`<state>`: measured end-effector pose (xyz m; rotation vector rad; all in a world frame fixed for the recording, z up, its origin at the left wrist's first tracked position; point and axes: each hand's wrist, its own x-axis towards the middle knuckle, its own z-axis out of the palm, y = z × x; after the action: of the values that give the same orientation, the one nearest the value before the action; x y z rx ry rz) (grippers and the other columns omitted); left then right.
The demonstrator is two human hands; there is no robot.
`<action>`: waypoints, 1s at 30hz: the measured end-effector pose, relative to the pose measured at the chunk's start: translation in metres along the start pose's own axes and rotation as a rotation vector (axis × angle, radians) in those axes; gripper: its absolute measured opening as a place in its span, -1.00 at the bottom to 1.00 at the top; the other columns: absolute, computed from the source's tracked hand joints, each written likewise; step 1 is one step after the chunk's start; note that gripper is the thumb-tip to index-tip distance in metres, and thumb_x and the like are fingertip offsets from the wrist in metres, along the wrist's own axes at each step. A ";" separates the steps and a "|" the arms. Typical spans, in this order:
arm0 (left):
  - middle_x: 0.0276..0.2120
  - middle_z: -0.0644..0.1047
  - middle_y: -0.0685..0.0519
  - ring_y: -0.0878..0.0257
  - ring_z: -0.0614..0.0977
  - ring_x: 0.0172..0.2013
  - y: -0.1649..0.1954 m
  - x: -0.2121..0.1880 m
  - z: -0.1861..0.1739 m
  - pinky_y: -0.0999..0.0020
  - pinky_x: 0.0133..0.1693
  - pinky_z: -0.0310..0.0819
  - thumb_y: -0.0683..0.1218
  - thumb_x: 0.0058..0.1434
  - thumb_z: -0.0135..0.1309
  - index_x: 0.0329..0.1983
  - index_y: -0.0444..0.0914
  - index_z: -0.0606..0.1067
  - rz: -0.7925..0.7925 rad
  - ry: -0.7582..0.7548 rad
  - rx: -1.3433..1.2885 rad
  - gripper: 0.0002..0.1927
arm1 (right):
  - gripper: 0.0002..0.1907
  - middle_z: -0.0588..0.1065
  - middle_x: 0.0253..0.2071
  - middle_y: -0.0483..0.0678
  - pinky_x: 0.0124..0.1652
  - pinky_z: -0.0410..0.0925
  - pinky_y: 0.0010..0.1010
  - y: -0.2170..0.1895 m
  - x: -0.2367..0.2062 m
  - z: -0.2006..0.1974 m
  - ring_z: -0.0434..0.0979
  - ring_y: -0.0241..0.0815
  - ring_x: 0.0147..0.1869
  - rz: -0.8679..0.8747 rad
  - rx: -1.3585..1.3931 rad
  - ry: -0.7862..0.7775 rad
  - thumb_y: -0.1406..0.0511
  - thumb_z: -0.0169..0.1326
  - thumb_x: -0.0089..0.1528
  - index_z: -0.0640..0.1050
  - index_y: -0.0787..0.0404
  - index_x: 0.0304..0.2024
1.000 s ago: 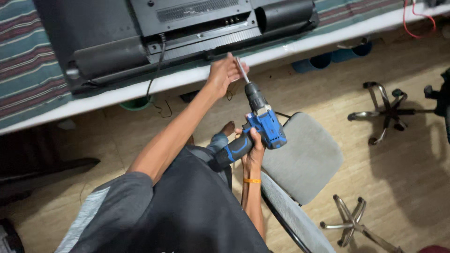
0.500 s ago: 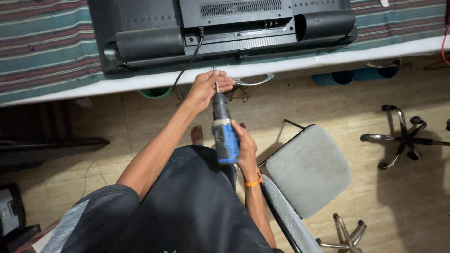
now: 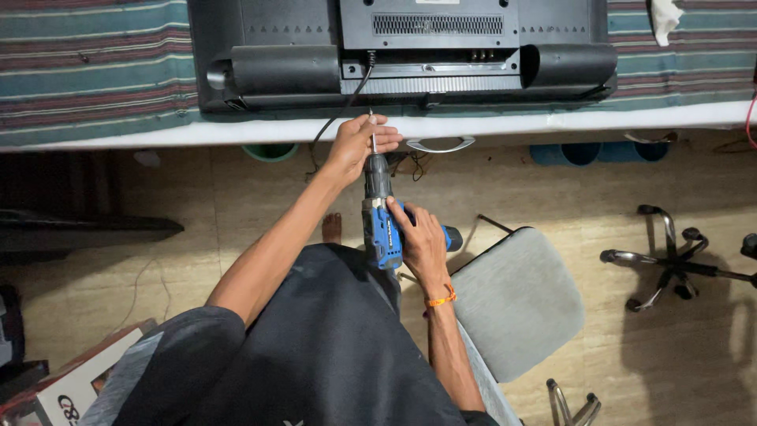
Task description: The person uses a cordless drill to remove screws from the back cover of a television. After removing the screws, they detach the back cover and set it aside. They then use a manual screwdriver to remove additional screws from the bottom casing and remove that panel as well.
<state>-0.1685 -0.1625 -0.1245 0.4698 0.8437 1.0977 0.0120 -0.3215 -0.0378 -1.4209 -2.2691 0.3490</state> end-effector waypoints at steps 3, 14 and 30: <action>-0.04 0.57 -0.38 -0.11 0.70 -0.03 0.003 -0.001 0.000 0.12 0.03 0.69 -0.09 0.48 -0.21 0.09 -0.52 0.36 0.002 -0.001 0.040 -0.64 | -0.23 0.52 0.00 0.07 -0.08 0.37 -0.17 -0.004 0.003 -0.005 0.52 0.09 -0.08 0.002 0.016 -0.007 0.47 0.22 0.05 0.44 0.01 0.33; -0.04 0.56 -0.41 -0.15 0.70 -0.03 0.006 0.003 -0.004 0.09 0.01 0.70 -0.05 0.51 -0.28 0.06 -0.54 0.36 -0.041 -0.031 0.026 -0.59 | -0.24 0.54 -0.05 0.03 -0.09 0.37 -0.20 -0.006 0.004 -0.007 0.52 0.02 -0.12 -0.020 -0.002 -0.009 0.45 0.23 0.07 0.43 0.03 0.35; -0.02 0.56 -0.41 -0.19 0.68 -0.02 0.015 0.000 0.010 0.02 0.02 0.67 -0.04 0.51 -0.25 0.03 -0.52 0.37 0.008 0.009 -0.125 -0.61 | -0.22 0.51 -0.19 -0.02 -0.14 0.35 -0.20 0.005 0.002 0.005 0.49 0.01 -0.19 -0.025 -0.062 -0.001 0.50 0.11 0.11 0.40 -0.03 0.40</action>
<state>-0.1695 -0.1561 -0.1076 0.3648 0.7763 1.1533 0.0128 -0.3177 -0.0440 -1.4214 -2.3147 0.2735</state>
